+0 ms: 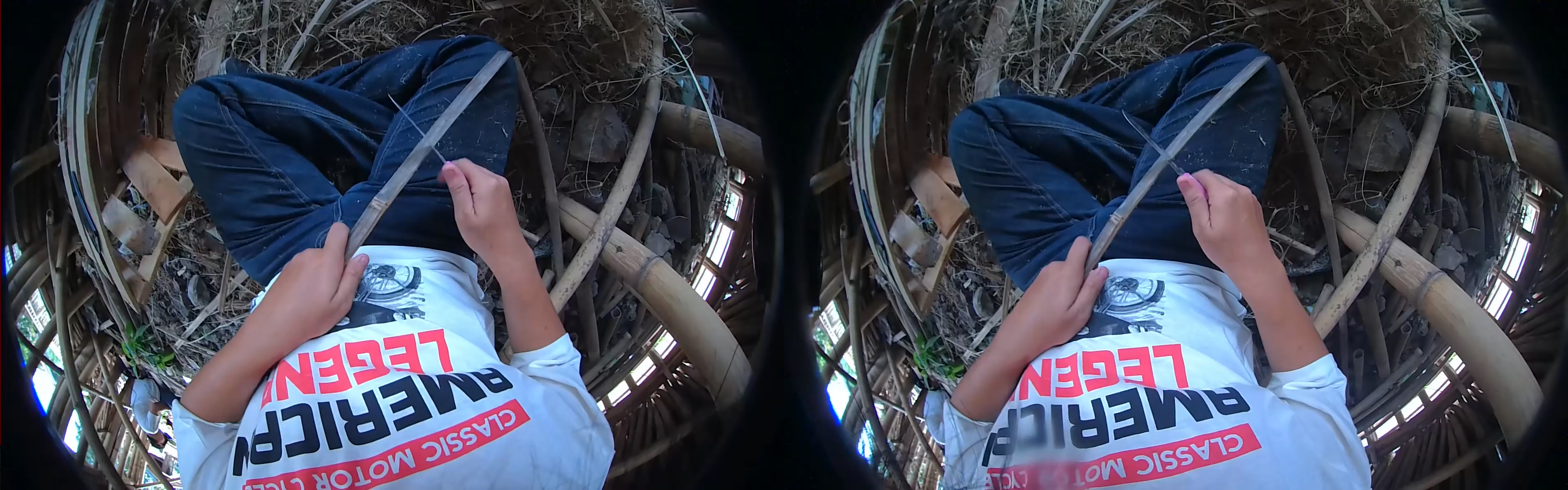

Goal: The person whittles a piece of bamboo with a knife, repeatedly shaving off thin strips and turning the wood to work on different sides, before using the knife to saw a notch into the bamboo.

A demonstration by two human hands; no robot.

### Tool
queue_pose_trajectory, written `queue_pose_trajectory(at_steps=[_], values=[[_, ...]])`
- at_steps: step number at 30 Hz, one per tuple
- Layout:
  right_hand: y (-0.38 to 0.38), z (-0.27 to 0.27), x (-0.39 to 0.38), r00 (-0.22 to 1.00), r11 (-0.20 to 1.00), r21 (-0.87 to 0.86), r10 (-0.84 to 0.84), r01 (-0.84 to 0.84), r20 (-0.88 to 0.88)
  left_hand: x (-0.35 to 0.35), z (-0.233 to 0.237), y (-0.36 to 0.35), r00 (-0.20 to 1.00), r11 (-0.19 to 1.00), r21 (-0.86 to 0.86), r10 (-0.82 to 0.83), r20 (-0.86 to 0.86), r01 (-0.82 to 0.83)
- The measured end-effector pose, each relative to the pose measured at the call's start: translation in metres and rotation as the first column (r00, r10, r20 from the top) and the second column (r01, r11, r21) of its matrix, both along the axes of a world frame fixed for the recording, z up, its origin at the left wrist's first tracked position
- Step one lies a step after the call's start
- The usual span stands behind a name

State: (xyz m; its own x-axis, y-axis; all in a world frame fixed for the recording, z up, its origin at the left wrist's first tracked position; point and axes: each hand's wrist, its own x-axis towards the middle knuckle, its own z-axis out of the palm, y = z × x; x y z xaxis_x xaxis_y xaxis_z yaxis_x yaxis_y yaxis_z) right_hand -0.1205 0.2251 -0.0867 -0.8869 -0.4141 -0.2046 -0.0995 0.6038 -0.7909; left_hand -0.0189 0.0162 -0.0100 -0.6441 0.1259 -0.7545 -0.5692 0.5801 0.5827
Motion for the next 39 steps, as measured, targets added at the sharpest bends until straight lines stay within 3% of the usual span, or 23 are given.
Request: queue_pose_trajectory(at_steps=[6, 8, 10, 12, 15, 21, 24, 26, 28, 34, 35, 39], values=[[0.002, 0.006, -0.008, 0.994, 0.996, 0.013, -0.087, 0.086, 0.07, 0.005, -0.007, -0.001, 0.998, 1.0, 0.015, -0.015, -0.056, 0.015], [0.009, -0.005, -0.013, 0.995, 0.994, -0.05, -0.101, 0.102, 0.015, 0.004, -0.007, -0.002, 0.999, 1.0, 0.03, -0.008, -0.039, 0.009], [0.017, -0.007, -0.022, 0.96, 0.976, -0.016, -0.213, 0.219, 0.184, 0.005, -0.007, -0.002, 0.999, 0.999, 0.033, -0.009, -0.043, 0.011], [0.024, -0.018, -0.034, 0.961, 0.97, -0.013, -0.239, 0.243, 0.138, 0.006, -0.007, -0.002, 0.994, 0.999, 0.008, -0.043, -0.097, 0.044], [0.036, -0.028, -0.054, 0.881, 0.914, -0.068, -0.364, 0.401, 0.303, 0.007, -0.007, -0.004, 0.999, 0.999, 0.01, -0.041, -0.019, 0.041], [0.026, -0.013, -0.043, 0.837, 0.924, -0.101, -0.282, 0.368, 0.468, 0.005, -0.007, 0.0, 0.999, 0.999, -0.026, -0.048, -0.013, 0.048], [0.032, -0.009, -0.049, 0.876, 0.96, -0.072, -0.216, 0.272, 0.432, 0.007, -0.007, 0.002, 0.996, 0.996, -0.059, -0.077, -0.051, 0.074], [0.049, -0.021, -0.067, 0.883, 0.945, 0.002, -0.307, 0.327, 0.355, 0.008, -0.009, 0.002, 0.995, 0.995, -0.055, -0.081, -0.055, 0.078], [0.051, -0.03, -0.07, 0.808, 0.91, 0.016, -0.376, 0.415, 0.454, 0.009, -0.01, 0.002, 0.995, 0.996, -0.056, -0.079, -0.06, 0.076], [0.045, -0.029, -0.057, 0.887, 0.953, 0.028, -0.292, 0.302, 0.357, 0.011, -0.012, 0.004, 0.99, 0.991, -0.079, -0.11, -0.092, 0.103], [0.048, -0.024, -0.064, 0.845, 0.946, 0.058, -0.312, 0.32, 0.435, 0.01, -0.012, 0.005, 0.989, 0.992, -0.085, -0.106, -0.099, 0.098], [0.045, -0.032, -0.069, 0.815, 0.912, -0.003, -0.364, 0.409, 0.451, 0.01, -0.012, 0.004, 0.993, 0.994, -0.073, -0.088, -0.076, 0.082]])
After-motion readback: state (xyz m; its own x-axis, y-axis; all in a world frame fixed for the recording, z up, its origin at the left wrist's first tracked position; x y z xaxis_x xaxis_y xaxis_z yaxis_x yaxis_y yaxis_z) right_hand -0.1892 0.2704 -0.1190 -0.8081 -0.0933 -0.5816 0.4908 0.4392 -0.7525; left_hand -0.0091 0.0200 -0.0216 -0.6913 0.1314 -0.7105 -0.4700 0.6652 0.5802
